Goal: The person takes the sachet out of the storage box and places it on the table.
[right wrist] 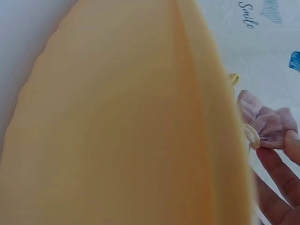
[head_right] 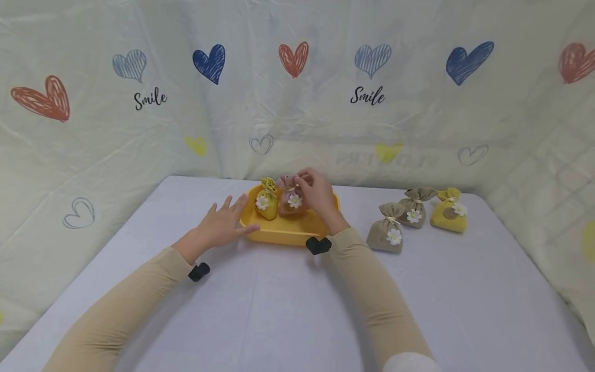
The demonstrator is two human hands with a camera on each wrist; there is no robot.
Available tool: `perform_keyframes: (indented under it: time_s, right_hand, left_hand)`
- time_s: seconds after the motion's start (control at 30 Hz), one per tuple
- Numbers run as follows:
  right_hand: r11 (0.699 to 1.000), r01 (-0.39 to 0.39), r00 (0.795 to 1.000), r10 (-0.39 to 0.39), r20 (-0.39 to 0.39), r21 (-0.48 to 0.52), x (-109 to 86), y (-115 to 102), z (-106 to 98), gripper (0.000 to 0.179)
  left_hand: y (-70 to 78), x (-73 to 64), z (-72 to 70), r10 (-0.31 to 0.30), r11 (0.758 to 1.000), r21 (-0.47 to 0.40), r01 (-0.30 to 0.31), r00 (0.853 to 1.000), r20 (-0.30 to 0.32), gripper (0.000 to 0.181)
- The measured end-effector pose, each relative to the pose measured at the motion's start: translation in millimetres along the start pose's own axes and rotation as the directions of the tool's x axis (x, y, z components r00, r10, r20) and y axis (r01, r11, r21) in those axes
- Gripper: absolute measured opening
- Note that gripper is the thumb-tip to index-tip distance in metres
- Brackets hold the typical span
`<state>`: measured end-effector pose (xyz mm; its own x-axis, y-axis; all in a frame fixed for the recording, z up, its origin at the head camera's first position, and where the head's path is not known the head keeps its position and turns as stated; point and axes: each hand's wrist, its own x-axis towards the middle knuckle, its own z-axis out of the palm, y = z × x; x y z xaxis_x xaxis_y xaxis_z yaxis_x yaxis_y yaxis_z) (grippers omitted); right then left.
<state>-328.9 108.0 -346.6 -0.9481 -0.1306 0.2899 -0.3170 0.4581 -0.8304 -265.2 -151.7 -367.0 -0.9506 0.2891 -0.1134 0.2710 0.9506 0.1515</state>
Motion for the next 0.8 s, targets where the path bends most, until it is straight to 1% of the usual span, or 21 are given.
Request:
perform_keyframes:
  time_s: [0.27, 0.57, 0.8]
  right_hand:
    - [0.999, 0.012, 1.000, -0.013, 0.021, 0.050, -1.5, -7.0, -7.2, 0.023]
    - [0.988, 0.052, 0.998, -0.056, 0.028, 0.143, -4.0, -10.6, -20.1, 0.024]
    - [0.985, 0.046, 0.998, -0.051, 0.026, 0.165, -10.2, -8.2, -29.7, 0.027]
  left_hand:
    - [0.1, 0.1, -0.3, 0.000, 1.000, 0.000, 0.000, 1.000, -0.002, 0.105]
    - [-0.8, -1.4, -0.4, 0.008, 1.000, -0.008, -0.008, 1.000, -0.008, 0.105]
    - [-0.7, -0.6, 0.4, 0.006, 1.000, -0.005, -0.006, 1.000, -0.001, 0.105]
